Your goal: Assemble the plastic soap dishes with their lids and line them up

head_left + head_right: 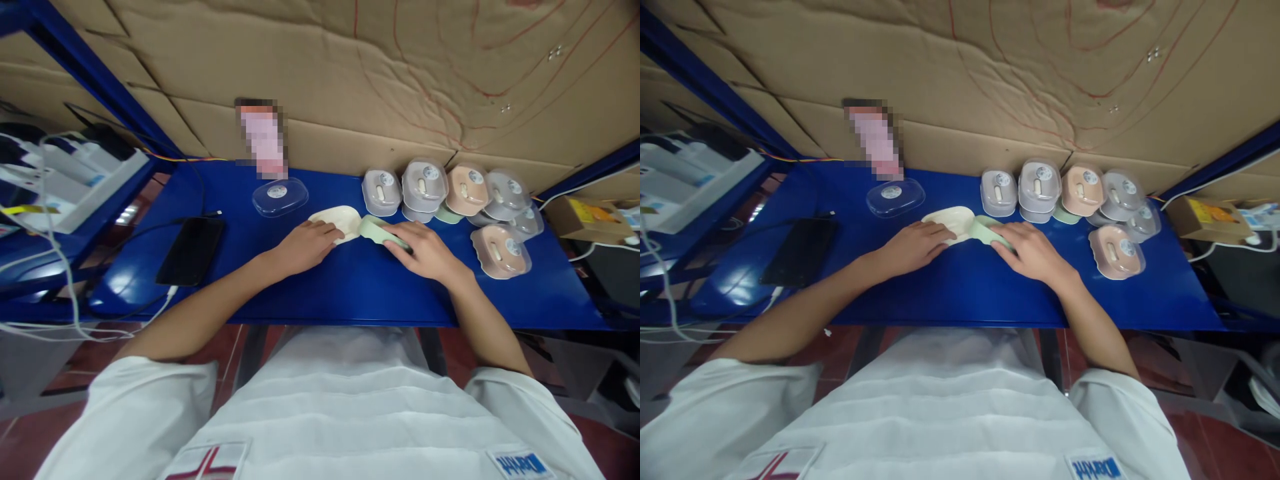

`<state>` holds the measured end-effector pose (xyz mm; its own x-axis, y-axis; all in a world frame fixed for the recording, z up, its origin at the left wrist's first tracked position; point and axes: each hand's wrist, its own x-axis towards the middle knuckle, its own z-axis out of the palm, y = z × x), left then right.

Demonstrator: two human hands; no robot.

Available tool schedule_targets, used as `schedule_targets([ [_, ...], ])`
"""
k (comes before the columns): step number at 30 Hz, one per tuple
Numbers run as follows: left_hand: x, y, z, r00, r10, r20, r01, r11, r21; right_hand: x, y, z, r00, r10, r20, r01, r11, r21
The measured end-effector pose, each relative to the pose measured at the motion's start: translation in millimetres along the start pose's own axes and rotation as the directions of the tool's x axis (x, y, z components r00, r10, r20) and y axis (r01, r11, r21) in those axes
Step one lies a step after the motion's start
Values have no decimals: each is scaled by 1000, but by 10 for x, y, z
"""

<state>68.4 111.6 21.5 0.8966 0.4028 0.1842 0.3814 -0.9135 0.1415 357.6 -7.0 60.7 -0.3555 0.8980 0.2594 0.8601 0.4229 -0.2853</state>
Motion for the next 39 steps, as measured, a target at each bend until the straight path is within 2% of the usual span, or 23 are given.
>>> schedule_targets([
  [4,-50,217,8,982,188,19,-188,982,-15,9,-16,-1,999,-1,-32,-1,999,-51],
  [6,-61,299,20,963,267,-22,-266,963,53,24,-30,64,999,-41,-6,41,998,-46],
  [8,-60,341,15,945,309,-102,-294,945,144,41,-53,155,994,-106,26,107,994,-29],
  [11,-42,323,-30,939,280,-201,-236,947,217,66,-97,310,977,-208,46,209,978,-13],
  [14,-21,258,-73,956,248,-157,-213,954,210,84,-114,429,962,-270,39,271,963,-20],
  [20,-21,233,-34,974,213,-72,-195,959,206,100,-56,511,967,-251,45,254,965,-69],
  [24,-7,201,-28,969,228,-92,-213,966,148,104,-63,534,968,-244,52,248,964,-94],
  [26,13,99,-62,978,151,-146,-140,987,84,108,-64,528,968,-246,56,249,966,-74],
  [28,27,-54,-112,976,-50,-213,68,995,77,109,-51,508,968,-243,61,246,968,-51],
  [29,28,-137,-138,952,-183,-247,212,972,98,107,-38,495,969,-239,62,242,969,-44],
  [31,18,-272,-179,864,-428,-266,474,869,140,99,-8,470,971,-229,63,232,972,-41],
  [33,3,-324,-203,779,-593,-203,624,765,161,88,21,454,973,-223,65,226,973,-42],
  [34,-3,-313,-209,763,-629,-150,646,746,162,82,32,449,973,-220,67,223,974,-39],
  [35,-7,-279,-212,767,-635,-95,641,752,154,77,37,447,974,-218,69,220,975,-34],
  [37,-10,-171,-204,814,-581,-8,578,808,114,70,34,448,974,-212,73,215,976,-26],
  [39,-10,-72,-174,860,-510,25,507,859,63,65,19,454,980,-190,66,193,981,-39],
])
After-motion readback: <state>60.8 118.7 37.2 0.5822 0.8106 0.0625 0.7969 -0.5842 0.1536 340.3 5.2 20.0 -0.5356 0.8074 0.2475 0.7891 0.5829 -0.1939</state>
